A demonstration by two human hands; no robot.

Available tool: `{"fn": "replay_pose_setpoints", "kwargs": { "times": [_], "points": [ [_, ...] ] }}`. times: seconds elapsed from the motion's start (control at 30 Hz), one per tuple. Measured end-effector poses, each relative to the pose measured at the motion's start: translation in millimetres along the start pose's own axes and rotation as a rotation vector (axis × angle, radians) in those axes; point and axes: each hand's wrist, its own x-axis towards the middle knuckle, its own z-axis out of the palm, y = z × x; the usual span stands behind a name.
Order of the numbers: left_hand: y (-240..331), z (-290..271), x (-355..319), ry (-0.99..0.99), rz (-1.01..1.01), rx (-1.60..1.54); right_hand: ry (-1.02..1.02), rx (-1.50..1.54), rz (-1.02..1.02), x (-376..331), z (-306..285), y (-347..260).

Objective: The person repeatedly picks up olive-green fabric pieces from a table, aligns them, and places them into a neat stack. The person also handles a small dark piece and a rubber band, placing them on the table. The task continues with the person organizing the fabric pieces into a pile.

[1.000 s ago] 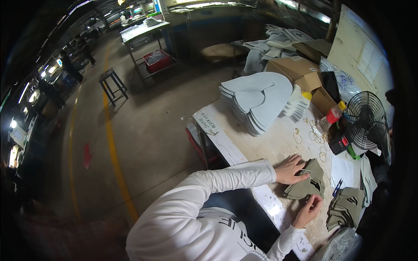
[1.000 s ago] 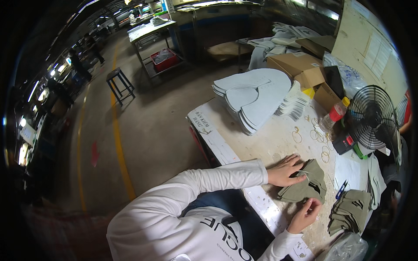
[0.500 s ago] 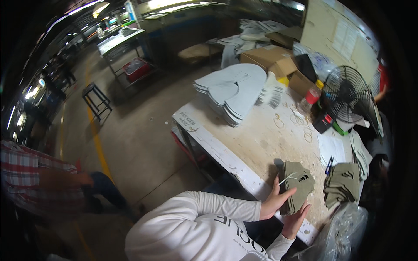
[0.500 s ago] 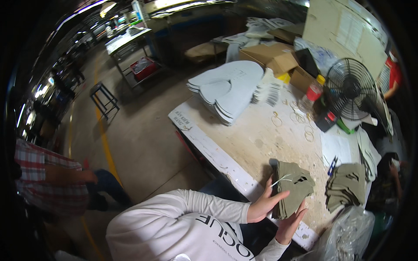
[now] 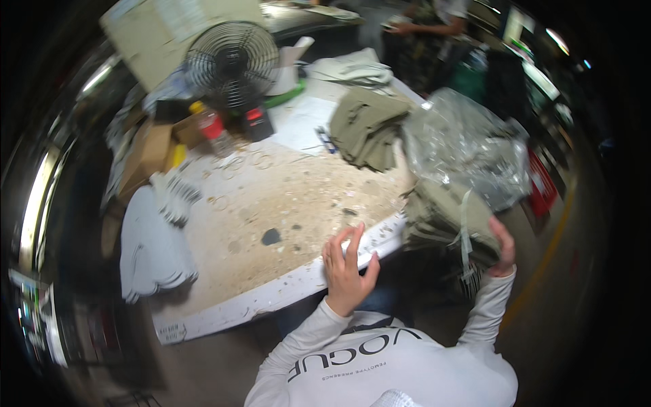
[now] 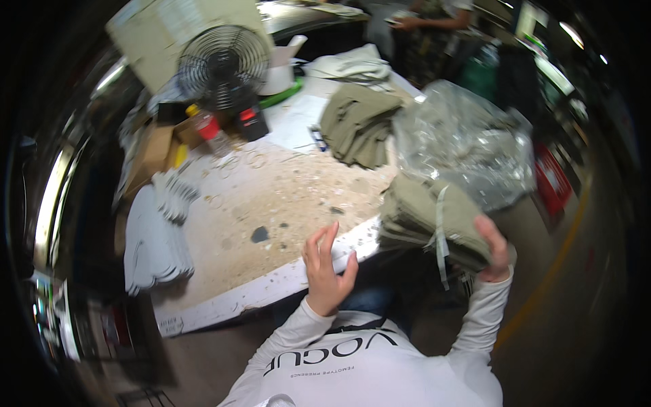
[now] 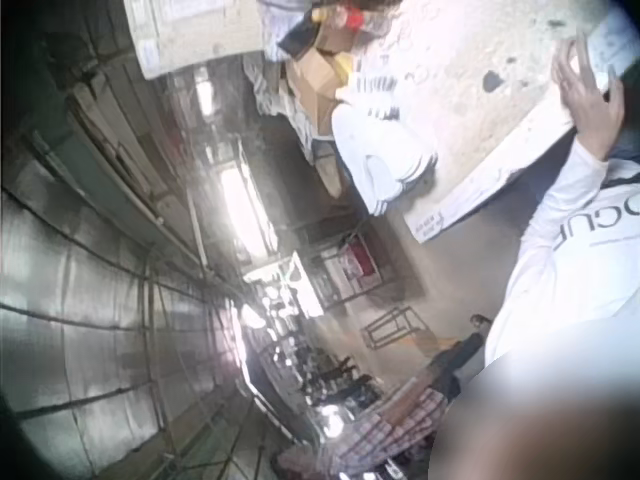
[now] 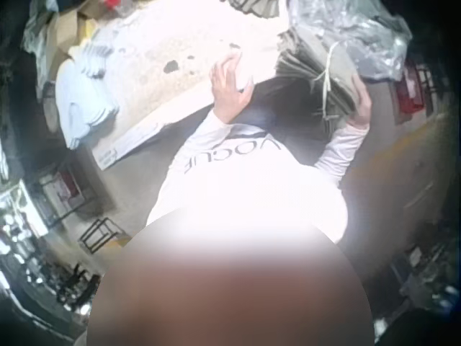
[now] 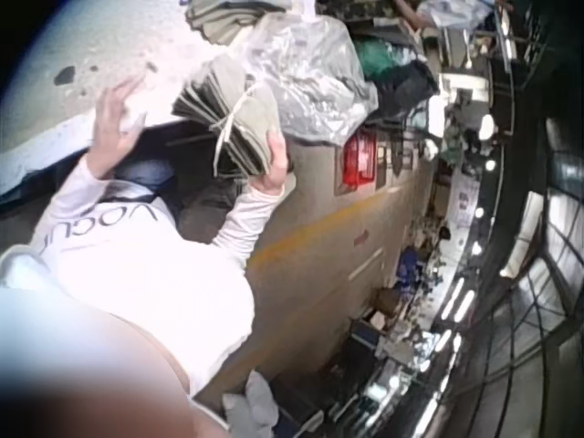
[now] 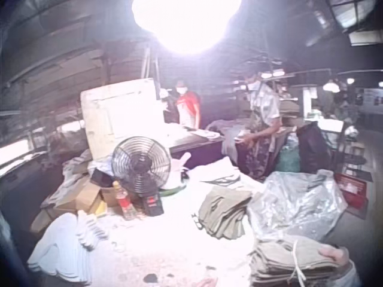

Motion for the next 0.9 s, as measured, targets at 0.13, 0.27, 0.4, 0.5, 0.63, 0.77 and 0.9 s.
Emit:
{"fn": "replay_pose_setpoints", "kwargs": {
  "times": [0.13, 0.27, 0.4, 0.5, 0.63, 0.77, 0.9],
  "points": [
    [-18.4, 27.8, 4.1, -0.430, -0.040, 0.369, -0.001, -0.004, -0.303, -58.7, -40.6, -53.7],
    [-29.6, 33.2, -3.7, -0.403, 0.065, 0.376, 0.306, -0.018, -0.549, -96.8, -71.0, -81.8],
    [-33.3, 29.9, -5.8, -0.402, 0.059, 0.305, 0.339, -0.217, -0.565, -105.4, -100.9, -99.5],
    [-32.6, 28.8, -4.1, -0.379, 0.074, 0.299, 0.451, -0.258, -0.557, -84.2, -124.6, -107.2],
    [-31.8, 28.5, -2.6, -0.375, 0.059, 0.271, 0.431, -0.278, -0.545, -60.2, -158.7, -112.5],
    [-32.2, 28.0, -2.9, -0.368, 0.045, 0.254, 0.518, -0.197, -0.490, -57.2, -192.3, -84.6],
    [-32.8, 29.1, -2.9, -0.369, 0.048, 0.261, 0.649, -0.913, -0.119, -42.1, -216.6, -15.0]
  ]
}}
